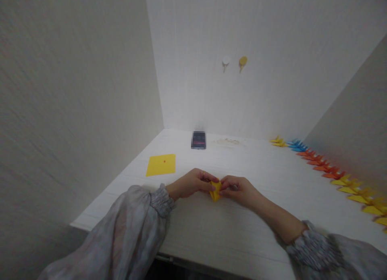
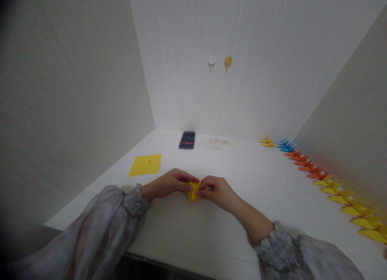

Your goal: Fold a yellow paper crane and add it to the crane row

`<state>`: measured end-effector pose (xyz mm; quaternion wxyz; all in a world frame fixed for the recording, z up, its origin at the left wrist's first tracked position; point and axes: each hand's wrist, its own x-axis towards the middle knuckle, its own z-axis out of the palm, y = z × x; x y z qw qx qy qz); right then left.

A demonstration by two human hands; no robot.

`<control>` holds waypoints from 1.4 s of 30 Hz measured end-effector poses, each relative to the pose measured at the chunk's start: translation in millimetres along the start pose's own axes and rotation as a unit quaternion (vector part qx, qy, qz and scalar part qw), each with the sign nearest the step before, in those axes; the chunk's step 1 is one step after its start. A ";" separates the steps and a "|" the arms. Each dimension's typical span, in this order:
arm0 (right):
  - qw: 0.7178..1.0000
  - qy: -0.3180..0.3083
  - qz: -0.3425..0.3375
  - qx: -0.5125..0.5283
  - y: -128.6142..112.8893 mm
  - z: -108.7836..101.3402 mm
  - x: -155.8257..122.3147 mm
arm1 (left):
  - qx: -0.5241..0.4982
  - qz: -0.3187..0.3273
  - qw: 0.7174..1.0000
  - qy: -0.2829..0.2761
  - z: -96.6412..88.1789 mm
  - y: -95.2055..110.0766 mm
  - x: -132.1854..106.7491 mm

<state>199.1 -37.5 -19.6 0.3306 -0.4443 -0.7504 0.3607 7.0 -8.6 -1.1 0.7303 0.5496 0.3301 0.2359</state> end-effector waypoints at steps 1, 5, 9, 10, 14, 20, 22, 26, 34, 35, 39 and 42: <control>1.000 -0.003 0.004 0.006 2.0 0.4 0.0 | 0.000 -0.003 1.000 -0.003 -0.1 -0.1 0.0; 1.000 -0.007 0.017 0.023 5.7 0.7 -0.2 | 0.000 -0.011 1.000 -0.010 0.1 0.8 -0.6; 1.000 -0.012 0.016 0.009 1.8 -0.8 -1.2 | 0.002 -0.020 1.000 -0.010 0.4 2.1 -1.7; 1.000 -0.014 0.014 0.002 0.1 -1.2 -1.5 | 0.003 -0.020 1.000 -0.011 0.3 2.2 -1.8; 0.999 -0.024 -0.018 -0.040 -6.8 -2.3 -3.0 | 0.002 -0.019 1.000 -0.012 -0.4 1.9 -1.5; 0.979 0.014 -0.109 -0.170 -12.5 -1.6 -5.6 | -0.025 -0.027 0.999 -0.017 -0.8 1.1 -1.2; 0.976 0.015 -0.115 -0.182 -13.0 -1.1 -6.0 | -0.031 -0.029 0.999 -0.012 -0.5 1.2 -1.6; 0.971 -0.012 -0.121 -0.204 -14.7 -0.6 -6.1 | -0.029 -0.038 0.999 -0.010 0.3 1.8 -2.2; 0.909 -0.062 -0.220 -0.348 -27.6 0.5 -9.4 | -0.070 -0.059 0.996 -0.003 0.8 3.6 -2.9; 0.900 -0.072 -0.225 -0.366 -29.4 0.4 -9.8 | -0.074 -0.060 0.996 -0.004 0.5 3.7 -3.1; 0.871 -0.086 -0.248 -0.416 -35.1 0.2 -10.6 | -0.081 -0.053 0.995 -0.009 -0.8 3.1 -2.6; 0.866 -0.068 -0.258 -0.423 -36.3 1.5 -10.8 | -0.085 -0.054 0.995 -0.015 -1.0 2.4 -1.7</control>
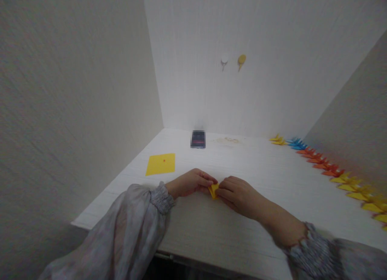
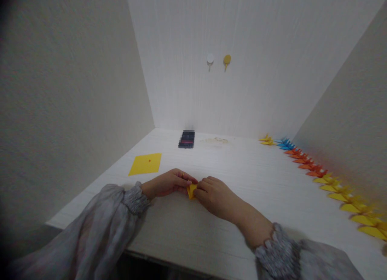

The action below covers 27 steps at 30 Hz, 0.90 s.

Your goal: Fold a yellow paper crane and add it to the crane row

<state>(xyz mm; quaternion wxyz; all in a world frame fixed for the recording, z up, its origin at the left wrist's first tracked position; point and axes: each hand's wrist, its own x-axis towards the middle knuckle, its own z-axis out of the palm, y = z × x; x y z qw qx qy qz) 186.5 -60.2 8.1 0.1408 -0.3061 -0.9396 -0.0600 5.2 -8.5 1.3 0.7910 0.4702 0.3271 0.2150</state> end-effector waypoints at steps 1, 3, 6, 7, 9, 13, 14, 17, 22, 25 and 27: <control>1.000 0.006 0.004 -0.004 -0.3 0.6 -0.1 | 0.000 0.000 1.000 -0.001 0.0 0.0 0.2; 1.000 0.017 0.015 -0.006 -0.6 2.1 -1.0 | 0.001 0.006 1.000 -0.003 0.0 0.5 0.2; 0.999 0.029 0.028 0.004 -0.5 4.0 -2.8 | 0.021 0.025 0.999 -0.013 0.4 2.0 -0.4; 0.999 0.034 0.032 0.005 -0.5 4.4 -3.3 | 0.036 0.030 0.999 -0.016 0.7 2.4 -0.7; 0.998 0.047 0.039 0.004 -0.4 5.0 -3.8 | 0.068 0.038 0.997 -0.018 1.6 2.8 -1.2; 0.995 0.085 0.047 0.015 -0.6 6.8 -3.6 | 0.091 0.048 0.995 -0.001 4.0 1.9 -1.1; 0.994 0.095 0.049 0.021 -0.7 7.4 -3.5 | 0.088 0.051 0.995 0.001 4.5 1.6 -0.9; 0.990 0.121 0.058 0.037 -1.1 9.0 -3.2 | 0.079 0.058 0.995 -0.010 5.5 1.2 -0.7; 0.982 0.154 0.089 0.068 -1.0 10.9 -3.4 | 0.058 0.079 0.994 -0.046 5.6 1.8 -1.1; 0.973 0.181 0.102 0.099 -0.4 11.7 -3.7 | 0.061 0.091 0.993 -0.053 5.6 2.6 -1.3; 0.967 0.201 0.104 0.113 -0.1 11.9 -3.5 | 0.062 0.097 0.992 -0.055 5.8 2.8 -1.0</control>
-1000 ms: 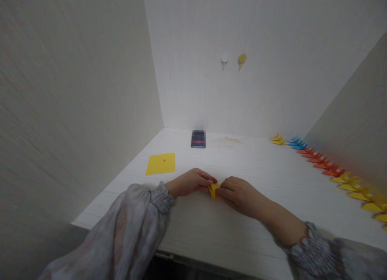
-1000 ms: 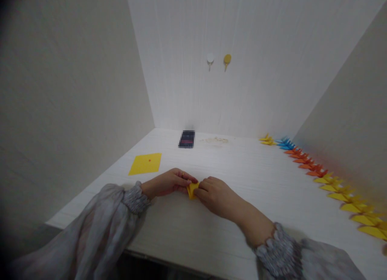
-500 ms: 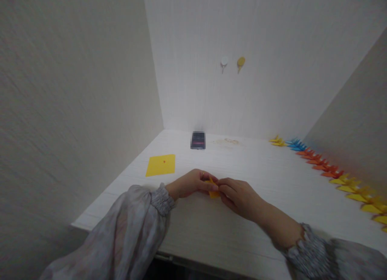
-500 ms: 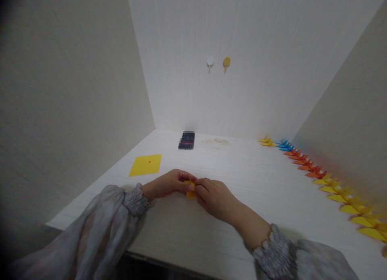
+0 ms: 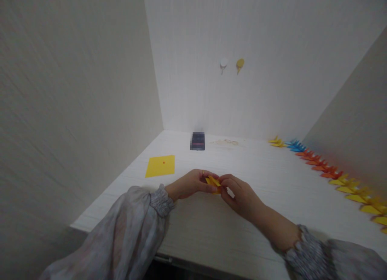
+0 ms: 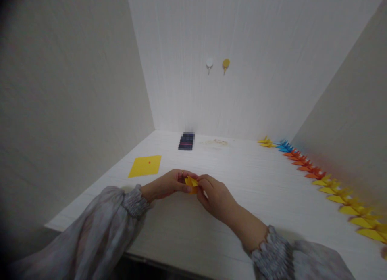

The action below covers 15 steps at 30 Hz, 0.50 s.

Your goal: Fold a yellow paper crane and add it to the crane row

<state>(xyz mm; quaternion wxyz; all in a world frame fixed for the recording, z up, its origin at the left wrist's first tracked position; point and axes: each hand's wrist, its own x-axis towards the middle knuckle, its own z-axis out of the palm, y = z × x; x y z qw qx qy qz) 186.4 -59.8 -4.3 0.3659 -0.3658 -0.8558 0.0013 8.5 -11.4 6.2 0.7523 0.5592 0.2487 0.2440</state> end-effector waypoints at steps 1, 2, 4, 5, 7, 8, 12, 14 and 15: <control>1.000 0.009 0.001 0.005 0.0 0.2 0.3 | -0.001 0.002 1.000 -0.001 0.1 -0.1 0.3; 1.000 0.016 0.002 0.007 -0.2 0.4 0.7 | -0.003 0.004 1.000 -0.001 0.1 -0.4 0.7; 1.000 0.022 0.014 0.007 -1.2 1.4 1.9 | -0.008 0.008 1.000 0.001 -0.3 -1.6 1.6; 0.999 0.022 0.024 0.006 -1.9 2.0 2.5 | -0.010 0.009 1.000 0.004 -0.7 -2.4 2.0; 0.999 0.010 0.049 0.003 -3.8 3.5 4.1 | -0.012 0.010 1.000 0.006 -1.5 -4.2 2.7; 0.998 -0.001 0.062 -0.001 -4.7 4.1 4.8 | -0.010 0.011 1.000 0.006 -1.8 -4.9 2.9; 0.991 -0.051 0.119 -0.042 -7.1 5.9 7.2 | 0.024 0.025 0.999 0.007 -0.4 -5.7 2.7; 0.985 -0.065 0.147 -0.056 -6.5 7.0 7.7 | 0.040 0.029 0.999 0.005 2.0 -4.8 2.2; 0.984 -0.069 0.157 -0.055 -5.7 7.7 7.9 | 0.044 0.029 0.999 0.000 3.4 -4.3 2.0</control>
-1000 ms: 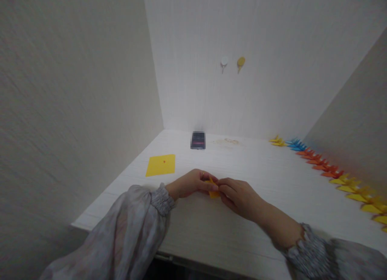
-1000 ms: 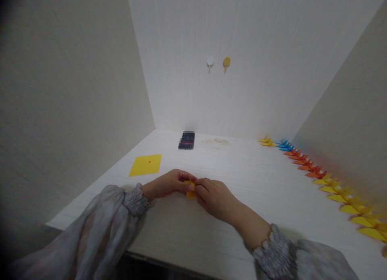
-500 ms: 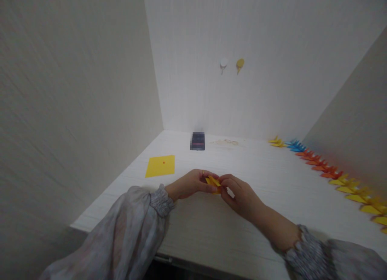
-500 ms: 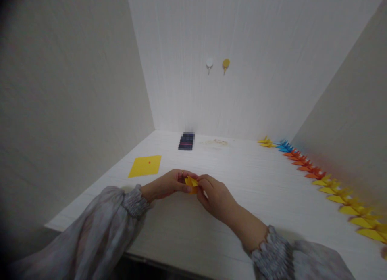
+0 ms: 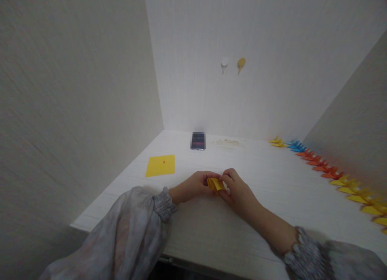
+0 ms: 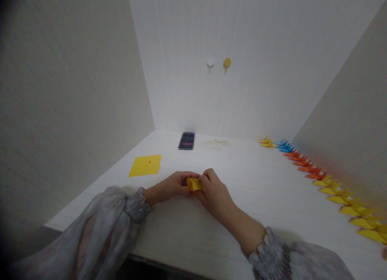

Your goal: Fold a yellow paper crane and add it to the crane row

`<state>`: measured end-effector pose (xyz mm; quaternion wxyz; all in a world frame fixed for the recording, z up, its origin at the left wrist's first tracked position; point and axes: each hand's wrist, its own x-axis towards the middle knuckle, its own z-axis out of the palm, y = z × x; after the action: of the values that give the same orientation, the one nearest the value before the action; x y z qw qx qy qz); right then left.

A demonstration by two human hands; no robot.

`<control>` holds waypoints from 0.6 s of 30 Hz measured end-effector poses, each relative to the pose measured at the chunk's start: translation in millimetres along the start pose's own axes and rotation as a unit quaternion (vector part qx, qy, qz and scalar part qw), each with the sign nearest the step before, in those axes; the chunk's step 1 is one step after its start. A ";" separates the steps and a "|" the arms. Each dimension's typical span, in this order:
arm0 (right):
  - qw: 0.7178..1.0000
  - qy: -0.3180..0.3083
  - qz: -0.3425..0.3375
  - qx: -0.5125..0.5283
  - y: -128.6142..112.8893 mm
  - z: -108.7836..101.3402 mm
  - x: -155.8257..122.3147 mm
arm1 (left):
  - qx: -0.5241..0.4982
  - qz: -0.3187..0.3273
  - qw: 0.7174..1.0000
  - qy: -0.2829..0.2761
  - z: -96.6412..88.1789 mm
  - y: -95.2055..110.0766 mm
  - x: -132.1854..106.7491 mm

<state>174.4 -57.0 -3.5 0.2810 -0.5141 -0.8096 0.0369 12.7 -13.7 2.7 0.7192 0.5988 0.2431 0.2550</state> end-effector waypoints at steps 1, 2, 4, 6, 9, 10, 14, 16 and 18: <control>1.000 -0.003 0.007 0.006 0.8 0.9 0.5 | 0.002 0.002 1.000 -0.006 1.4 0.6 -0.2; 1.000 -0.005 0.011 0.015 1.6 1.8 1.1 | 0.004 0.006 1.000 -0.011 2.6 1.1 -0.2; 0.999 -0.002 0.012 0.033 3.4 3.3 2.3 | 0.007 0.015 1.000 -0.020 4.0 1.4 -0.2; 0.999 0.006 0.003 0.048 4.7 3.8 3.6 | 0.006 0.022 0.999 -0.026 3.9 0.8 0.1; 0.997 0.031 -0.017 0.065 5.7 2.5 4.9 | -0.003 0.024 0.999 -0.030 1.4 -0.8 0.8; 0.997 0.039 -0.023 0.069 5.8 1.9 5.0 | -0.006 0.023 0.999 -0.032 0.5 -1.3 0.9; 0.997 0.045 -0.020 0.064 6.7 1.5 4.5 | -0.005 0.013 0.999 -0.028 -1.6 -2.9 1.5; 0.997 0.040 -0.007 0.061 7.6 2.7 4.4 | 0.000 0.014 1.000 -0.019 -1.8 -4.4 2.0; 0.997 0.036 0.009 0.061 8.2 4.2 4.6 | 0.011 0.017 1.000 -0.018 -2.1 -6.5 2.8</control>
<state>177.5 -48.3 -8.0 0.3403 -0.5040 -0.7908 0.0700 13.9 -11.3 -4.2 0.7128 0.6149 0.2225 0.2534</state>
